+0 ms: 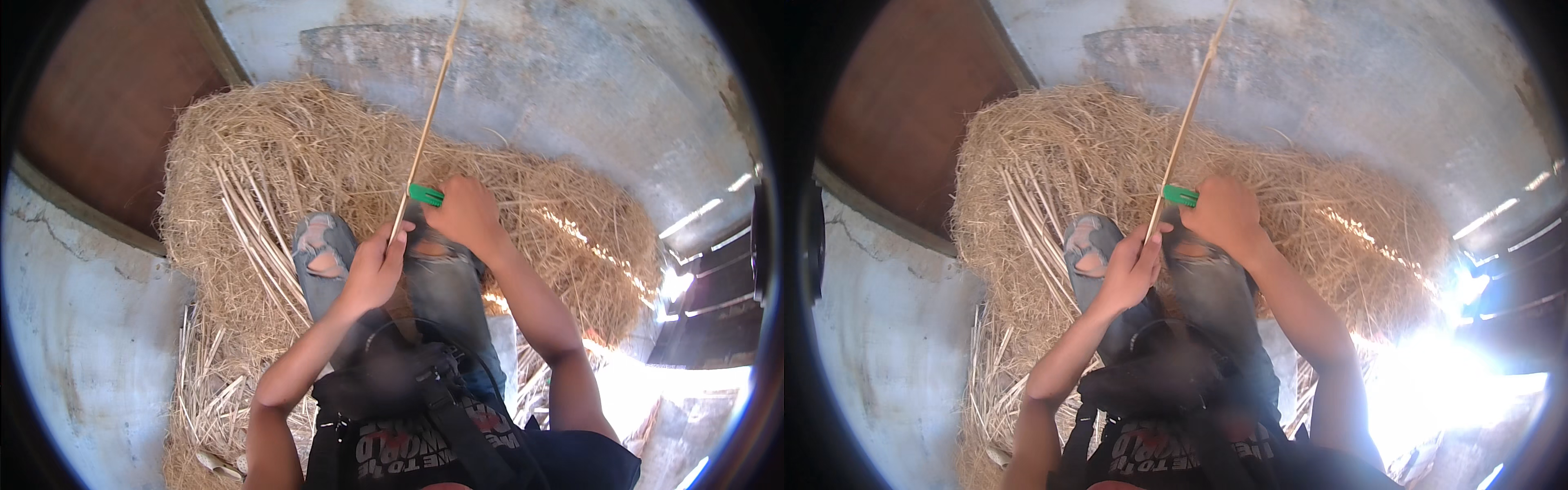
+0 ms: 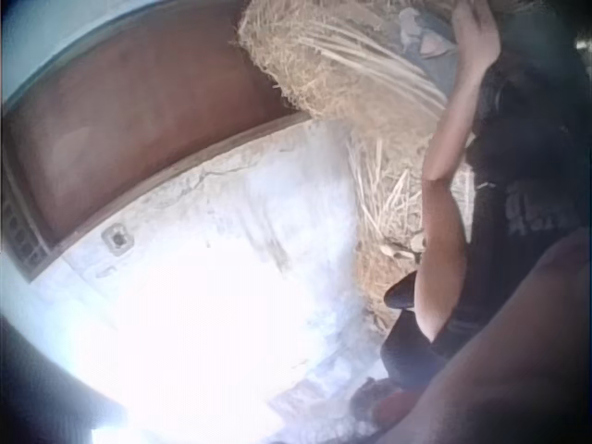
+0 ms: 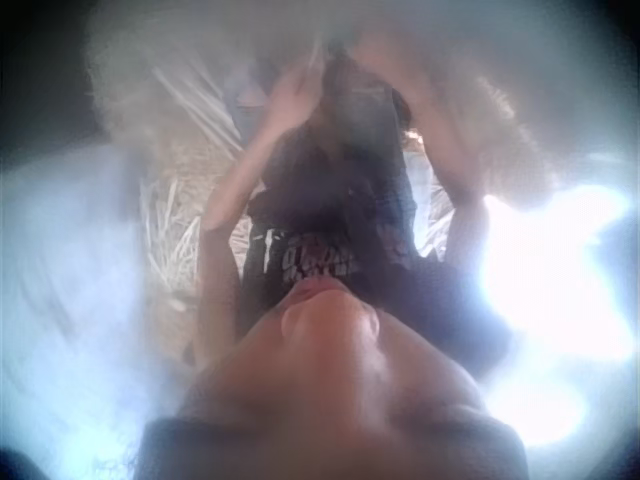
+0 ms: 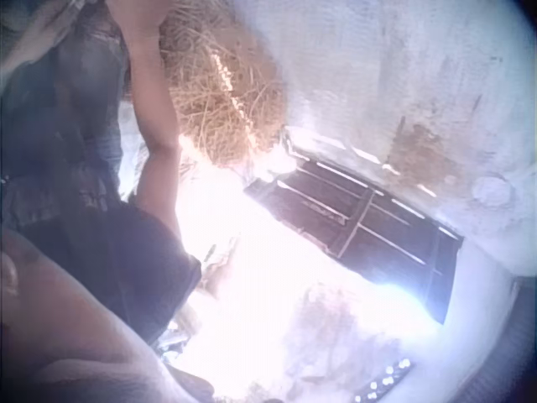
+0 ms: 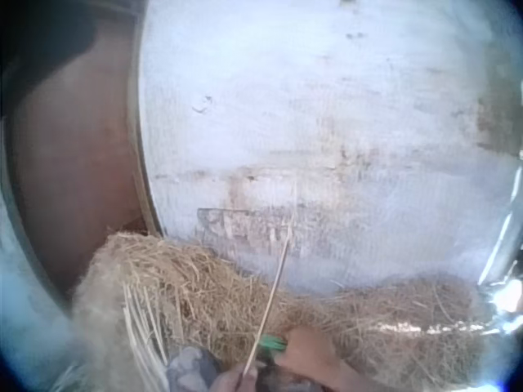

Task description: The person uses a small green-handled knife to shave and smooth down long, thin strips of bamboo while sitting in a workspace containing straw.

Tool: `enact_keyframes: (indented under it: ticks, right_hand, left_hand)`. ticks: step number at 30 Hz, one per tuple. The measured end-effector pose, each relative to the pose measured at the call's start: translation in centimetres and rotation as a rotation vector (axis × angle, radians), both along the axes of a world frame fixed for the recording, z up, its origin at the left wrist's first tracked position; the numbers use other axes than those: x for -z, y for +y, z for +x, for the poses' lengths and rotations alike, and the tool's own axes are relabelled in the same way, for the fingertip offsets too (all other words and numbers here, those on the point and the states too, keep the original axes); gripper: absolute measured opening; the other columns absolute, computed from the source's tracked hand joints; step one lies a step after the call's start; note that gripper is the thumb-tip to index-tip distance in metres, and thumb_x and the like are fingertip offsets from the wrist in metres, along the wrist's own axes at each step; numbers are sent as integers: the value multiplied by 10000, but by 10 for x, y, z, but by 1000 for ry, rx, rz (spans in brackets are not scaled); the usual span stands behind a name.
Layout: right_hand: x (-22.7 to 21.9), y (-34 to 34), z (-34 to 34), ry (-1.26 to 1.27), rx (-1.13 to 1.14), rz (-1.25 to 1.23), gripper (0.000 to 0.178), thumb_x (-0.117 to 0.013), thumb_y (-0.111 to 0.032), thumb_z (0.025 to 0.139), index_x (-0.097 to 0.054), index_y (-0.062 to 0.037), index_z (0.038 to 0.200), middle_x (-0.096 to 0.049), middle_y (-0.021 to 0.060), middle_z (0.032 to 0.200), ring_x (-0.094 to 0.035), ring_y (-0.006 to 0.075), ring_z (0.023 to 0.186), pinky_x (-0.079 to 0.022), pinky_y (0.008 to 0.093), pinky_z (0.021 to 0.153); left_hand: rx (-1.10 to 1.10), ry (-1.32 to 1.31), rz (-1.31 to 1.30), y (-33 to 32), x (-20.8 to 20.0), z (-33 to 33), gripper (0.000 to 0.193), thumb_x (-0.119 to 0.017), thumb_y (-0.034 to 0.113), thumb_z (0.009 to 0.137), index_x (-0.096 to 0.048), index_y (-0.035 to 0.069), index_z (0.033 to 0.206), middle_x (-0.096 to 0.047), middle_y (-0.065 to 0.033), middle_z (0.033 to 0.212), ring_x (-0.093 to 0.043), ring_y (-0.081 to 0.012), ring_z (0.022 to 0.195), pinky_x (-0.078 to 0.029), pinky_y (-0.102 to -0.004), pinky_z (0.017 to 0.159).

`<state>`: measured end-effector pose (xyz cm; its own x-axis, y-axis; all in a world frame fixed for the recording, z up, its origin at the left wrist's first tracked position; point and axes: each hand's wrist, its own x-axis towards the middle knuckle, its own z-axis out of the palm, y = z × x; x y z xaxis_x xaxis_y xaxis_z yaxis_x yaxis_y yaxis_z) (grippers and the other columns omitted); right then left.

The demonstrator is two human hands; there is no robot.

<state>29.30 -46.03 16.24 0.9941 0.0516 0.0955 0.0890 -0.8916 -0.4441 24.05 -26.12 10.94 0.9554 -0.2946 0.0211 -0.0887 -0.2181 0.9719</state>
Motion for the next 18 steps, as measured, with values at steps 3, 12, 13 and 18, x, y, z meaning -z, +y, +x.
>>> enact_keyframes:
  ticks: [3, 12, 13, 18]
  right_hand:
    - [17, -11, -19, 24, 60, -22, 315, -695, -291, 715, -750, 4, 810, -710, 242, 777, -723, 419, 788, -592, 508, 747]
    - [71, -21, -74, 17, 186, 9, 312, -710, -323, 816, -768, -18, 845, -727, 230, 813, -730, 422, 826, -600, 506, 772]
    - [74, -20, -79, 6, 209, 13, 315, -713, -331, 832, -770, -21, 852, -728, 229, 817, -731, 422, 832, -600, 506, 778]
    - [68, -27, -97, 155, 327, -34, 336, -726, -310, 832, -752, 8, 936, -730, 257, 882, -733, 442, 869, -601, 509, 797]
  left_hand:
    - [19, 10, -28, -30, 13, -9, 244, -467, 185, 1090, -620, 23, 1187, -538, -75, 704, -558, -182, 649, -455, -363, 647]
    - [141, -30, 233, -23, 12, -55, 247, -445, 213, 1105, -585, 17, 1161, -509, -69, 684, -562, -162, 625, -451, -360, 616]
    - [153, -49, 252, -21, 13, -56, 243, -454, 211, 1099, -589, 16, 1153, -519, -89, 694, -575, -190, 649, -459, -377, 645]
    - [207, -85, 313, -34, 16, -57, 243, -485, 183, 1072, -604, -19, 1136, -658, -226, 865, -672, -382, 844, -501, -459, 784]
